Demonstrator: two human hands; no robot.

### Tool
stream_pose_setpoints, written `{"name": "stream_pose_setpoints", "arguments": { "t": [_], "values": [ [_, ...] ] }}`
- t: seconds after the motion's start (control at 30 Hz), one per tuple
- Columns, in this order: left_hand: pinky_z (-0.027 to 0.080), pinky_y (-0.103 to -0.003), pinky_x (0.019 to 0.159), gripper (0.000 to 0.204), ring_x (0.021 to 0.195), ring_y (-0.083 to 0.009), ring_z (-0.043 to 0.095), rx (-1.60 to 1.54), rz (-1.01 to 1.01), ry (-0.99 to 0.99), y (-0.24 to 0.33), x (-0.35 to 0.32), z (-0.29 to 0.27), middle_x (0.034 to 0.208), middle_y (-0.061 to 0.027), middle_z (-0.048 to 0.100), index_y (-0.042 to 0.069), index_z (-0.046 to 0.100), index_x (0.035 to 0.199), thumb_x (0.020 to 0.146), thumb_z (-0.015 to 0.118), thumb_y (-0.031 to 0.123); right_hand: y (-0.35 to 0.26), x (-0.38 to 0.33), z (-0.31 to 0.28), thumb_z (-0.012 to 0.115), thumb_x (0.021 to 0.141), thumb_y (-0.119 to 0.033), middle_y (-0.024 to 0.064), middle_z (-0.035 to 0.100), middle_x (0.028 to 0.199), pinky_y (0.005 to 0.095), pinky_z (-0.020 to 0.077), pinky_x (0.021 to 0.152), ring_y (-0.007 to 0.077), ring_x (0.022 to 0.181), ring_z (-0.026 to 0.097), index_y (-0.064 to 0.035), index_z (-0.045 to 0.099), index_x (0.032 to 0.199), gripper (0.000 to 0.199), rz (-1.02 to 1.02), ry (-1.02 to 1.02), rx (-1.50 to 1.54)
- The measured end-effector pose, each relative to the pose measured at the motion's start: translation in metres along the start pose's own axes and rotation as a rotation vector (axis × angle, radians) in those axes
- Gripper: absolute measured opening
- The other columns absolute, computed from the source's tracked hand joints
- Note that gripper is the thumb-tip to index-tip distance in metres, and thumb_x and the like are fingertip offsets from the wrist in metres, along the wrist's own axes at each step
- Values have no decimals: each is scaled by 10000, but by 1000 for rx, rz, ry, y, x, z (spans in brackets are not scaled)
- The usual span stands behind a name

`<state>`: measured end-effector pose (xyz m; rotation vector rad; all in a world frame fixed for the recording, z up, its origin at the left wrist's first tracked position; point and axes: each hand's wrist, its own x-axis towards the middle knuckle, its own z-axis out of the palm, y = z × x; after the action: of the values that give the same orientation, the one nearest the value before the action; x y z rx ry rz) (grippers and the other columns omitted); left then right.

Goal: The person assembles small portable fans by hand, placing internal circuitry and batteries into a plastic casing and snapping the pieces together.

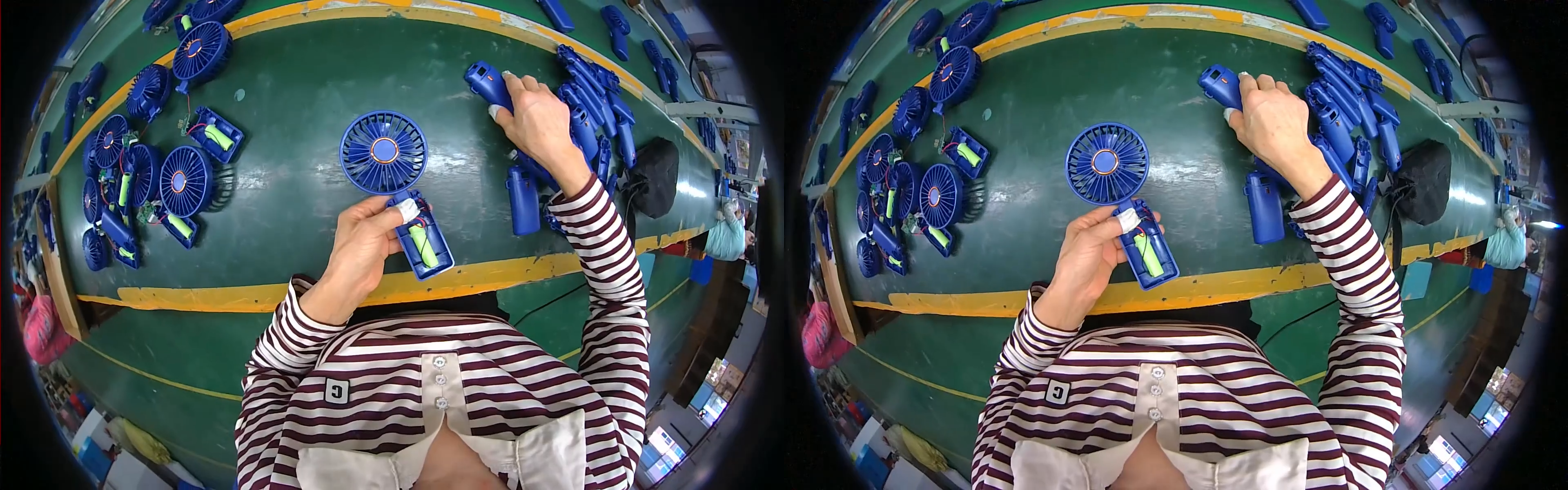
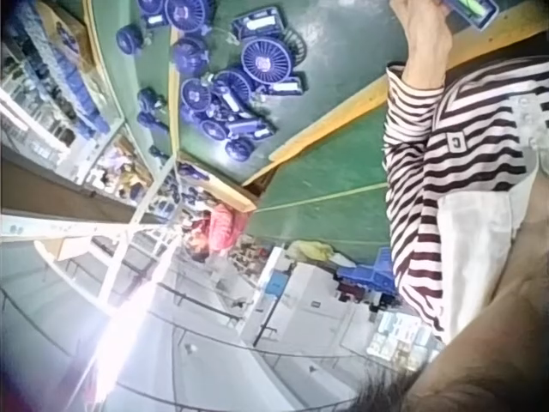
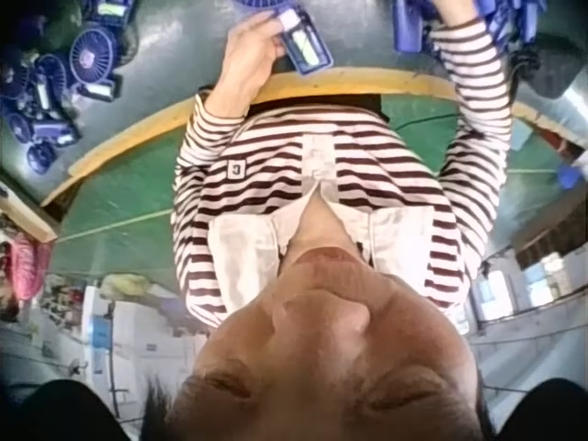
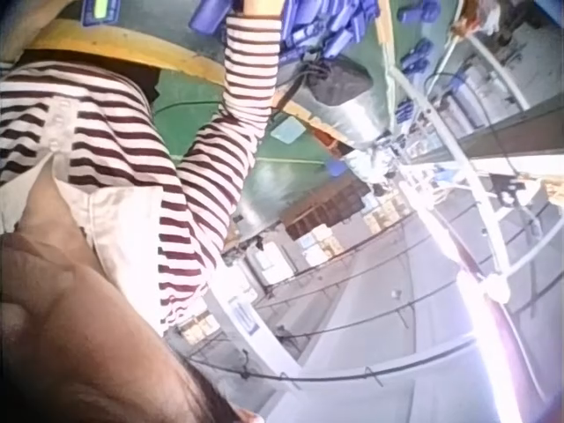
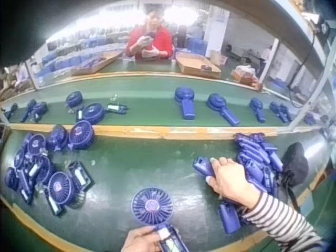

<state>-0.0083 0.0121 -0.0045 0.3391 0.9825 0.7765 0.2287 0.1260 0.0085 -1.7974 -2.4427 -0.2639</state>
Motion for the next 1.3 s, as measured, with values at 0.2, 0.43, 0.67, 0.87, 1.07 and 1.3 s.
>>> {"name": "stream_pose_setpoints", "arguments": {
  "t": [0.2, 0.43, 0.67, 0.87, 1.07, 1.3],
  "values": [
    [506, -367, 810, 251, 914, -231, 619, 15, -10, -10, -5, 1, -3, 1002, -165, 619, -60, 533, 1058, 870, 504, 105, -3, -1, 0, 642, 677, -203, 156, 594, 830, 383, 493, 687, 309, 792, 587, 13, 564, 1039, 428, -2, -30, 58],
    [497, -371, 819, 303, 936, -224, 609, -28, -9, -29, -7, 1, -3, 1027, -158, 611, -41, 517, 1091, 892, 482, 184, -51, -28, -54, 631, 639, -231, 196, 606, 856, 384, 491, 655, 343, 735, 605, 43, 570, 1032, 483, 148, 41, 427],
    [474, -378, 801, 477, 954, -199, 564, -253, 11, -79, -6, 0, -3, 1047, -103, 564, 13, 475, 1127, 902, 419, 429, -105, -87, -94, 651, 617, -175, 160, 556, 736, 386, 484, 556, 310, 605, 587, 60, 543, 1004, 466, 7, -201, 603],
    [494, -331, 768, 343, 861, -165, 589, -116, 13, -113, -7, -1, -5, 976, -78, 588, 4, 555, 1053, 846, 577, 277, -119, -88, -82, 660, 609, -146, 153, 547, 746, 369, 476, 545, 310, 586, 571, 59, 532, 1021, 477, 6, -237, 610],
    [507, -280, 735, 253, 823, -122, 586, -117, 15, -87, -9, -1, -4, 919, -52, 600, 3, 572, 1053, 815, 600, 83, -123, -88, -74, 662, 602, -147, 149, 533, 751, 367, 478, 545, 302, 591, 567, 57, 533, 1025, 486, -23, -218, 560],
    [509, -272, 713, 232, 809, -116, 585, -120, 20, -74, -9, -2, -2, 919, -47, 603, 5, 572, 1052, 820, 568, 20, -125, -92, -65, 675, 593, -157, 142, 529, 764, 363, 479, 545, 289, 616, 570, 65, 529, 1023, 505, -59, -188, 502]
  ]
}}
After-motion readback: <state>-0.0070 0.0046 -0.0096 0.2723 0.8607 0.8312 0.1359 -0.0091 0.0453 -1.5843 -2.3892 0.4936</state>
